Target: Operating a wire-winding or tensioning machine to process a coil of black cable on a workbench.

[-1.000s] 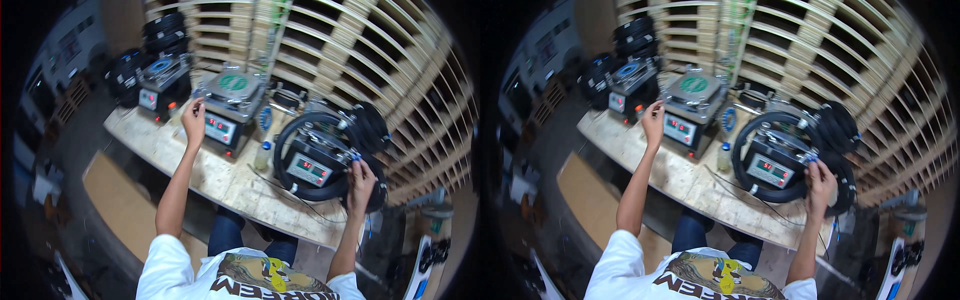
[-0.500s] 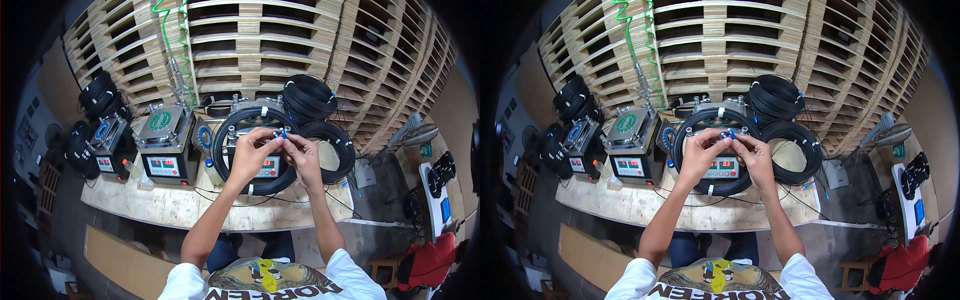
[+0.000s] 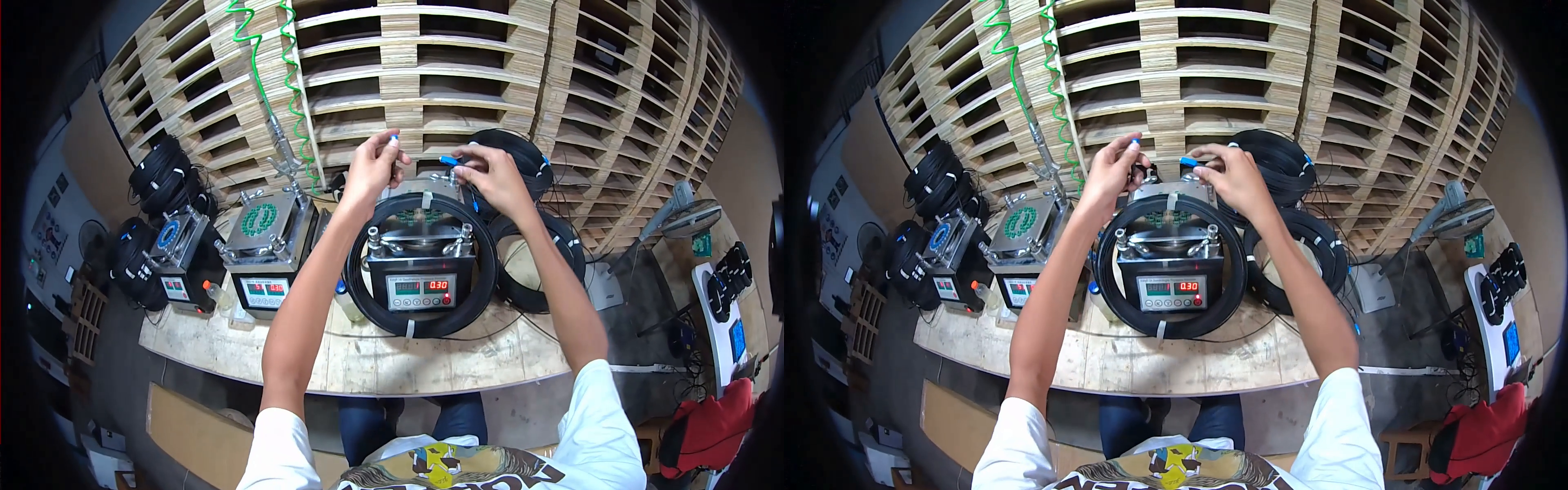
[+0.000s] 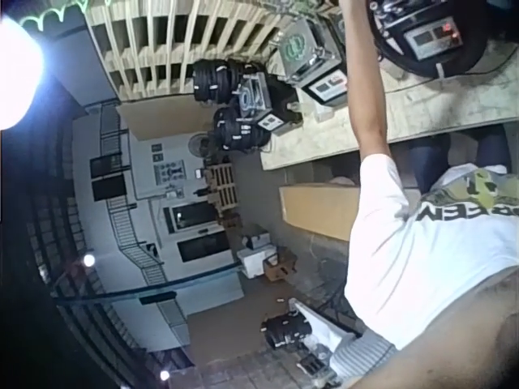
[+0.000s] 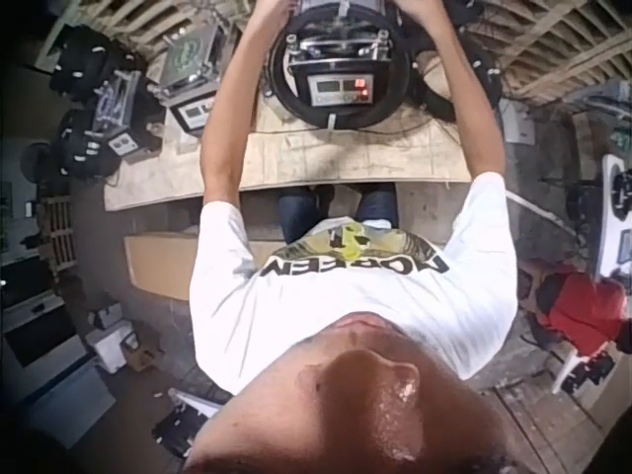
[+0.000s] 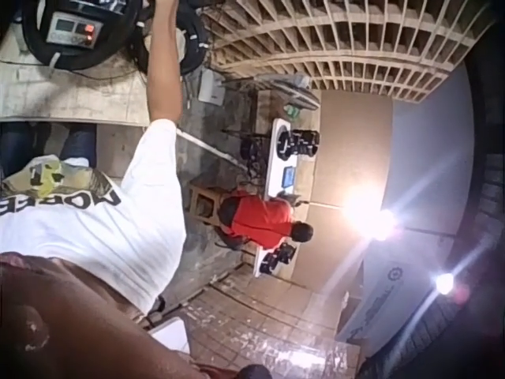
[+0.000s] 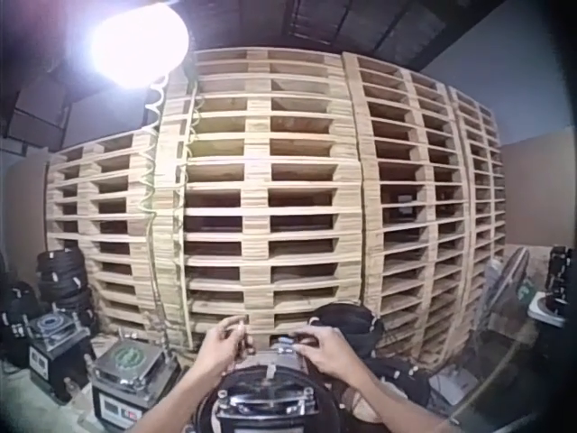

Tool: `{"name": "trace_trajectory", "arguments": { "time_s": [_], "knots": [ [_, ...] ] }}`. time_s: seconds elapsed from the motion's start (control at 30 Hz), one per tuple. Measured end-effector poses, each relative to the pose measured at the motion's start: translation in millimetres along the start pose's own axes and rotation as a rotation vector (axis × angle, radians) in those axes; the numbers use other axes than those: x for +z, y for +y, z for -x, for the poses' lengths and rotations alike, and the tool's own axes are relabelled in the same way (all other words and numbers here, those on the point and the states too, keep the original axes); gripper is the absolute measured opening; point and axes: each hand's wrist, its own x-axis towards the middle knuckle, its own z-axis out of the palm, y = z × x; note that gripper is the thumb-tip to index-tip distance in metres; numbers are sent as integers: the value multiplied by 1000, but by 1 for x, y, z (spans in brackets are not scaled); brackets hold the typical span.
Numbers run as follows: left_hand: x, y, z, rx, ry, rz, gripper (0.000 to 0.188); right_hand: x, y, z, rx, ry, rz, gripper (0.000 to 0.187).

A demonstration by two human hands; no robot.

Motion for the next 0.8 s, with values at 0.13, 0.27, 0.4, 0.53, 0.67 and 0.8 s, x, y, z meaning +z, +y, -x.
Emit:
{"name": "trace_trajectory", "arguments": {
  "time_s": [0.13, 0.27, 0.4, 0.53, 0.67, 0.8],
  "knots": [
    [1, -38, -26, 36, 121, -339, 26, -2, 18, -51, -36, -108, 352, 22],
    [-9, -56, -21, 125, 53, -464, 21, 10, 35, -75, -24, -251, 602, 22],
    [-18, -72, 5, 270, 195, -690, 19, 38, 46, -93, -107, -451, 744, 25],
    [-9, -79, 16, 233, 283, -743, 18, 56, 41, -104, -118, -598, 820, 25],
    [-4, -87, 15, 250, 375, -678, 18, 67, 40, -113, -107, -657, 859, 24],
    [-3, -88, 15, 239, 392, -633, 18, 73, 48, -117, -150, -654, 857, 21]
  ]
}}
